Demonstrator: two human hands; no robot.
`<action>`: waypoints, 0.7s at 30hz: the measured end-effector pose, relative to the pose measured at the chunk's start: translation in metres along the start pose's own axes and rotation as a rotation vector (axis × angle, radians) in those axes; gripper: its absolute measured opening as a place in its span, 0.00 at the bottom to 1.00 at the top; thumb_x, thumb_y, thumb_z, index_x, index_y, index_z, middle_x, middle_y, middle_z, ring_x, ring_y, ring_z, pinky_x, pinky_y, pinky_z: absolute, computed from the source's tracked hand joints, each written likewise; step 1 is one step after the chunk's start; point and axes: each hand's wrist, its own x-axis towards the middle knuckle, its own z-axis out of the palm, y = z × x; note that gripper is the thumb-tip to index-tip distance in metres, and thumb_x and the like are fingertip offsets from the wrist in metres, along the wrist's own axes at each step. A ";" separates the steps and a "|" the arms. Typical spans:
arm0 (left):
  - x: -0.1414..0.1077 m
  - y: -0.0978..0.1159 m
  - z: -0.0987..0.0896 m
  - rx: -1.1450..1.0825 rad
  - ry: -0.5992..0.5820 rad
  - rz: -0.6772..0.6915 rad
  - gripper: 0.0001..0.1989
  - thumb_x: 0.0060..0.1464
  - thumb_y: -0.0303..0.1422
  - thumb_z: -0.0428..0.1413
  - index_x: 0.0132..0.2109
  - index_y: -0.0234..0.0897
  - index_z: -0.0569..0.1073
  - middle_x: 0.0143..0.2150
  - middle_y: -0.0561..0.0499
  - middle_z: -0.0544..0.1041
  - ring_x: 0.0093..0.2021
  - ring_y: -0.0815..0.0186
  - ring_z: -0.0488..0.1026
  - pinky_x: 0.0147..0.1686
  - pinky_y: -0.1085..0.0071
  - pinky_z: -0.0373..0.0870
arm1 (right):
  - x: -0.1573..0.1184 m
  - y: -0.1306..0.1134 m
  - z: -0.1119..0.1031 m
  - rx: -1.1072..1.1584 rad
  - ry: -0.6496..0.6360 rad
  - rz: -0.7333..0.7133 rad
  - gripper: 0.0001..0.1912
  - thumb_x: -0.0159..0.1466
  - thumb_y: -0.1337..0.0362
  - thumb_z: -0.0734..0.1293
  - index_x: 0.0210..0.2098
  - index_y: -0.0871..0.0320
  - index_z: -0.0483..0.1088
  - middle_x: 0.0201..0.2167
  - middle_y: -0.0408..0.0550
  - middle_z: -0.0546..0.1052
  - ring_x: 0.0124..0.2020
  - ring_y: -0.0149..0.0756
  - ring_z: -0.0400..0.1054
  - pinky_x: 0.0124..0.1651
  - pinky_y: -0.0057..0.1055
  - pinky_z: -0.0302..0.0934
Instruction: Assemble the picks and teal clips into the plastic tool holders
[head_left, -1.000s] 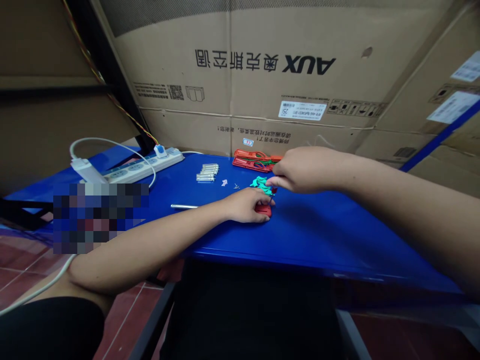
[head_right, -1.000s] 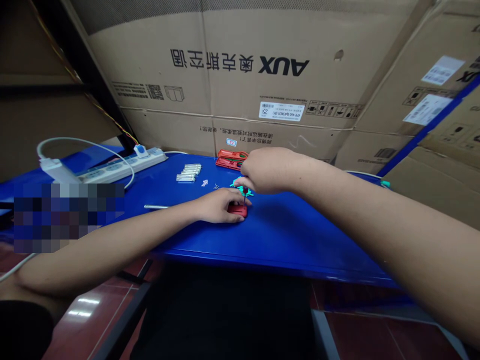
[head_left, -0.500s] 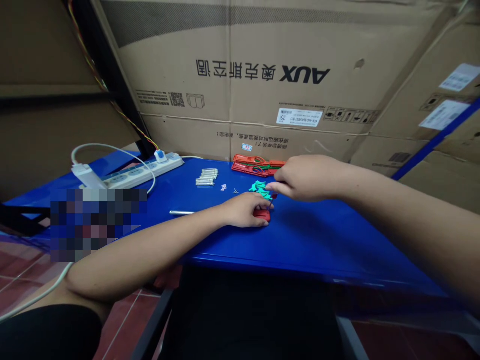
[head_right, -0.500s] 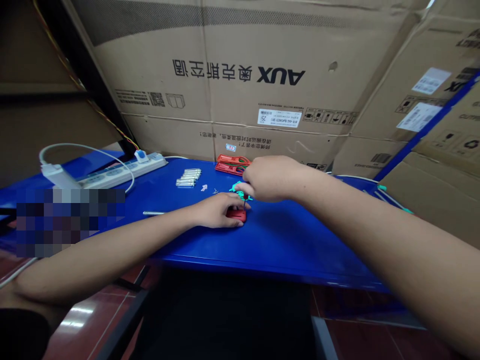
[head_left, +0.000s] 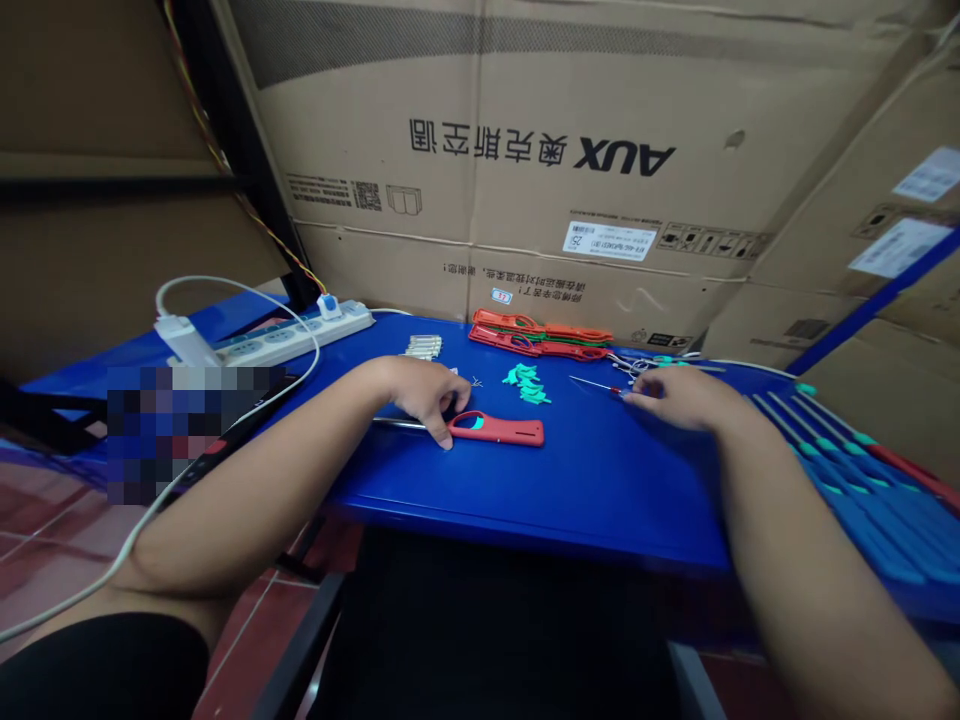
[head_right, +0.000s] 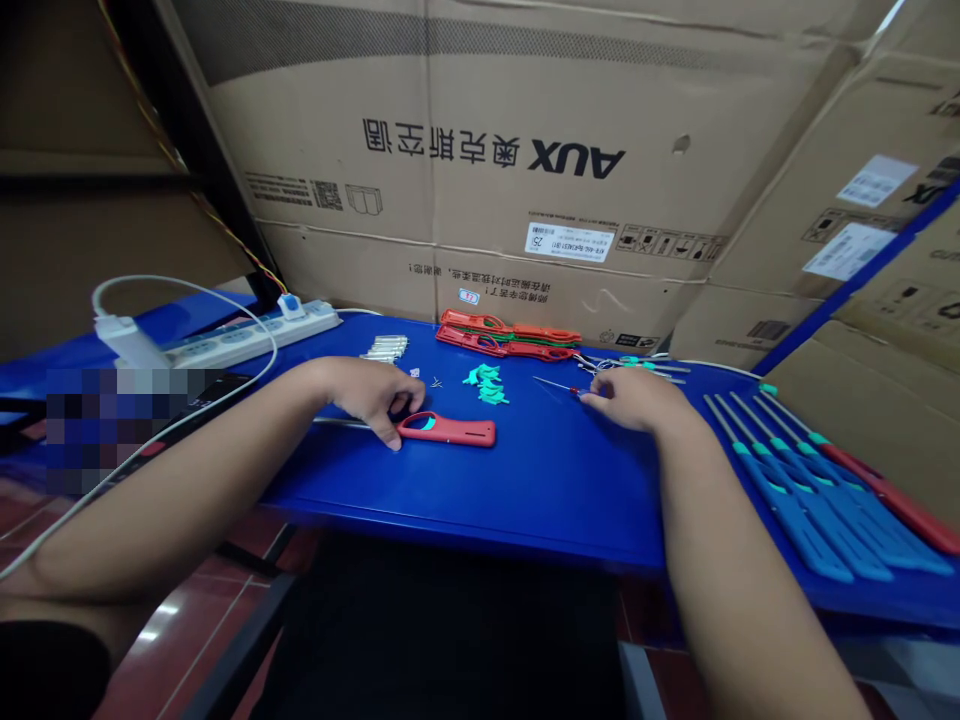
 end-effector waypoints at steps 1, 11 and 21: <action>0.001 0.000 0.001 -0.019 0.014 0.025 0.22 0.43 0.46 0.66 0.42 0.39 0.74 0.36 0.52 0.77 0.31 0.67 0.70 0.28 0.74 0.59 | 0.001 -0.003 0.001 -0.043 -0.004 -0.001 0.18 0.64 0.49 0.62 0.35 0.55 0.75 0.34 0.53 0.80 0.35 0.47 0.73 0.36 0.38 0.63; 0.003 0.012 0.003 -0.063 0.048 0.061 0.13 0.44 0.39 0.64 0.36 0.38 0.77 0.30 0.54 0.77 0.28 0.68 0.71 0.27 0.74 0.59 | 0.002 -0.136 0.029 0.044 0.173 -0.770 0.25 0.68 0.48 0.61 0.58 0.54 0.69 0.49 0.56 0.74 0.49 0.46 0.67 0.52 0.42 0.59; -0.017 0.032 0.002 0.119 0.917 0.384 0.15 0.51 0.43 0.60 0.43 0.41 0.78 0.47 0.45 0.77 0.48 0.56 0.71 0.50 0.60 0.63 | -0.001 -0.134 0.040 0.242 0.263 -0.460 0.23 0.72 0.53 0.54 0.60 0.55 0.66 0.52 0.55 0.74 0.44 0.42 0.70 0.42 0.34 0.60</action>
